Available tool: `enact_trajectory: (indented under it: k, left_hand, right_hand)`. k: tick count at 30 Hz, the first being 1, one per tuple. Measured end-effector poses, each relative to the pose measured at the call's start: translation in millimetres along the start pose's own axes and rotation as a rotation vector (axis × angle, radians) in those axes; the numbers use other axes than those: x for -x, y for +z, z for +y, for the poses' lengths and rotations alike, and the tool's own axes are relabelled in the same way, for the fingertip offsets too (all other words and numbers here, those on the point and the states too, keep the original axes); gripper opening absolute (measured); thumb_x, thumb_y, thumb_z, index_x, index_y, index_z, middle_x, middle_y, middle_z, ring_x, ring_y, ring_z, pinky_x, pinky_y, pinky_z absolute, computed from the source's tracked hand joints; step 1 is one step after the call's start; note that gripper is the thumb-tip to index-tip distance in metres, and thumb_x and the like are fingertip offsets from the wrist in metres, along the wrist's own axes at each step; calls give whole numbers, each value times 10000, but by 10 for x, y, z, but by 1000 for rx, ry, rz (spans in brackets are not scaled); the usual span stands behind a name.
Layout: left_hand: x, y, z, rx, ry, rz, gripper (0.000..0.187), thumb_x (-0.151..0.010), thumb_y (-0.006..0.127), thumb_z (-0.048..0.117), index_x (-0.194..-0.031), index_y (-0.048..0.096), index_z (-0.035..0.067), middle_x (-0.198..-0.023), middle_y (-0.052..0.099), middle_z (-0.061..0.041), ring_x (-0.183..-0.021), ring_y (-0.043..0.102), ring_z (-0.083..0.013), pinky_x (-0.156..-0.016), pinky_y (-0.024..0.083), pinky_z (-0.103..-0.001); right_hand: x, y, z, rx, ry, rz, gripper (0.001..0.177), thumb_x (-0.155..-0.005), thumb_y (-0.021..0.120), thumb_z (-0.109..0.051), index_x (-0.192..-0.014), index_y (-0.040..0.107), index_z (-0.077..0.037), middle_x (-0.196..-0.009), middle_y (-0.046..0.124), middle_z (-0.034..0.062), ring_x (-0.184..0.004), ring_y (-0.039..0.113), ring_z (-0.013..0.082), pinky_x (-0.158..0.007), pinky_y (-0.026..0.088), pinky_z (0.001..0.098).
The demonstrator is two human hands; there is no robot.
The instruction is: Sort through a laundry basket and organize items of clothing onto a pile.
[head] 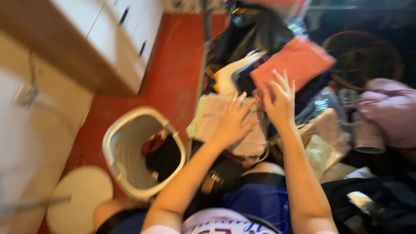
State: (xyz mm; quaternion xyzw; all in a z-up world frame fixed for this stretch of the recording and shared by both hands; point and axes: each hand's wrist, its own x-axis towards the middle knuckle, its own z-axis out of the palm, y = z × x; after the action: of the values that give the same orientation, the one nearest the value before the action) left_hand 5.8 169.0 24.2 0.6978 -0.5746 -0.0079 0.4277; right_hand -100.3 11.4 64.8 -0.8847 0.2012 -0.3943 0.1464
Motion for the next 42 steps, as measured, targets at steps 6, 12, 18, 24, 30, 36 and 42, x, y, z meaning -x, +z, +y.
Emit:
enact_trajectory:
  k: [6, 12, 18, 24, 30, 36, 42]
  left_hand:
    - [1241, -1172, -957, 171, -301, 196, 394, -955, 708, 216, -1322, 654, 83, -1312, 676, -149, -1259, 616, -317, -1081, 472, -405]
    - [3163, -991, -2905, 260, -673, 669, 294, -975, 671, 142, -1253, 667, 48, -1154, 738, -99, -1055, 709, -204, -947, 552, -323]
    - [4210, -298, -3621, 272, -1020, 546, 313, -965, 697, 218, -1234, 695, 59, -1019, 756, -101, -940, 722, -226, -859, 570, -353]
    - [4439, 454, -4164, 293, -1327, 392, 378, -926, 726, 244, -1259, 671, 75, -1048, 759, -168, -988, 737, -317, -899, 571, -401]
    - [4028, 484, -4352, 85, -1488, 15, 524, -902, 754, 235, -1397, 596, 164, -1547, 476, -123, -1414, 438, -375, -1140, 435, -474]
    - [4099, 953, -4687, -62, -1324, -325, 987, -755, 866, 128, -1569, 314, 207, -1723, 184, -76, -1534, 46, -394, -1115, 208, -651]
    - [3567, 516, -4357, 29, -1358, -675, 1405, -689, 891, 577, -1752, 77, 149, -1474, 591, -174, -1549, 269, -327, -1293, -91, -641]
  right_hand:
    - [809, 534, -1208, -289, -104, -235, 213, -985, 660, -54, -1192, 706, -82, -1452, 611, 128, -1520, 435, 383, -1264, 263, 586]
    - [1376, 1584, -1830, -456, -112, -604, 304, -911, 674, -96, -1215, 680, -85, -1432, 597, 148, -1461, 423, 397, -1210, 318, 545]
    - [1812, 2727, -1777, -357, -74, -853, 494, -871, 698, -141, -1352, 594, -93, -1536, 444, 154, -1512, 288, 395, -1214, 195, 597]
    - [1876, 3292, -1532, 15, -230, -925, 433, -781, 769, -146, -1206, 687, -130, -1491, 509, 93, -1462, 348, 305, -1138, 200, 639]
    - [1931, 3327, -1496, 40, -303, -869, 343, -770, 722, -48, -1104, 728, -124, -1249, 707, 22, -1293, 607, 225, -944, 484, 429]
    - [1845, 3308, -1587, 113, -283, -929, 309, -787, 737, -59, -1087, 719, -133, -1178, 723, 0, -1259, 621, 213, -874, 490, 419]
    - [1842, 3306, -1601, 133, -293, -927, 344, -767, 738, -59, -1101, 709, -131, -1140, 723, -2, -1251, 621, 216, -875, 494, 418]
